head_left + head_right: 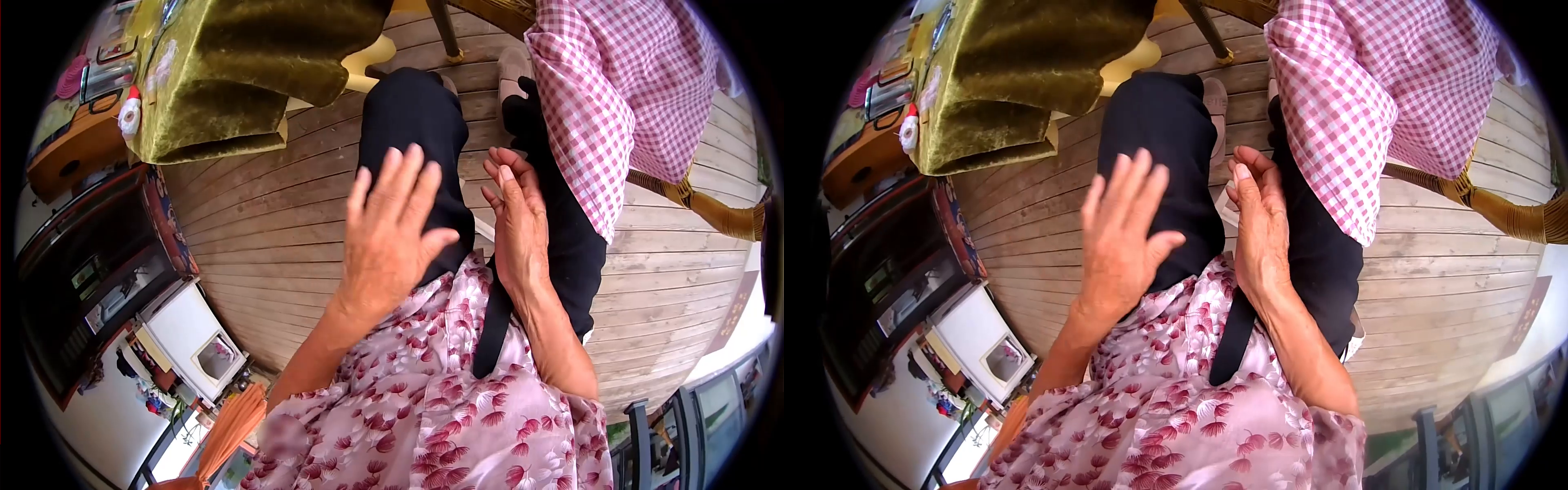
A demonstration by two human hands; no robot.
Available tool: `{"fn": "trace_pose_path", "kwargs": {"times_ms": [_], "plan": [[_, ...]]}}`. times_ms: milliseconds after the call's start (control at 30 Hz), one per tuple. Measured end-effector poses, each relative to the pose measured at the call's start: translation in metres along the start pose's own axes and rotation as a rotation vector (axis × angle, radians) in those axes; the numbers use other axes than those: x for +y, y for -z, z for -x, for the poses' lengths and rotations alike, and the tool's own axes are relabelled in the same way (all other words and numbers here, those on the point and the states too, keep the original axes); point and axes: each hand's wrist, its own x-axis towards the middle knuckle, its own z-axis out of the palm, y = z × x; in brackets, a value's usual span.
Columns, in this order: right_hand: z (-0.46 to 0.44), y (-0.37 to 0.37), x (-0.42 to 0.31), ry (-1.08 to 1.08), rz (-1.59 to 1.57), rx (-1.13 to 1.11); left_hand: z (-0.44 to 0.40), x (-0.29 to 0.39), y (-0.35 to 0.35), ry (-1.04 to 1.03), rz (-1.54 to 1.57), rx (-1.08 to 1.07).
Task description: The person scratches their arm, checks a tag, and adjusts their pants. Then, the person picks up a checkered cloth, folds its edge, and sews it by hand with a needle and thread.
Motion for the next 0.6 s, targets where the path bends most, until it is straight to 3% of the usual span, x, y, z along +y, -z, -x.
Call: {"fn": "trace_pose_path", "kwargs": {"times_ms": [67,133,200,267,333,367,400,467,533,600], "plan": [[0.003,-0.001,-0.005,0.068,0.03,-0.055,0.052,0.026,-0.04,-0.288,0.168,-0.419],[0.005,-0.002,-0.009,0.11,0.02,-0.067,0.06,0.029,-0.037,-0.265,0.374,-0.437],[0.009,0.002,-0.008,0.141,0.086,-0.099,0.05,0.024,-0.024,-0.031,0.638,-0.618],[0.008,0.005,-0.004,0.139,0.073,-0.1,0.047,0.019,-0.02,0.048,0.724,-0.6],[0.008,0.006,-0.003,0.148,0.087,-0.118,0.041,-0.005,-0.019,-0.401,0.215,-0.391],[0.009,0.005,-0.006,0.152,0.088,-0.121,0.029,-0.028,-0.014,-0.305,0.141,-0.306],[0.012,0.004,-0.008,0.168,0.085,-0.127,0.003,-0.045,0.009,-0.313,-0.138,-0.109],[0.017,0.004,-0.01,0.177,0.074,-0.128,-0.036,-0.081,0.033,0.021,-0.466,0.316],[0.019,0.006,-0.012,0.206,0.053,-0.139,-0.056,-0.104,0.058,0.229,0.059,0.481],[0.019,0.007,-0.012,0.202,0.05,-0.13,-0.061,-0.098,0.063,0.171,0.039,0.491]]}}
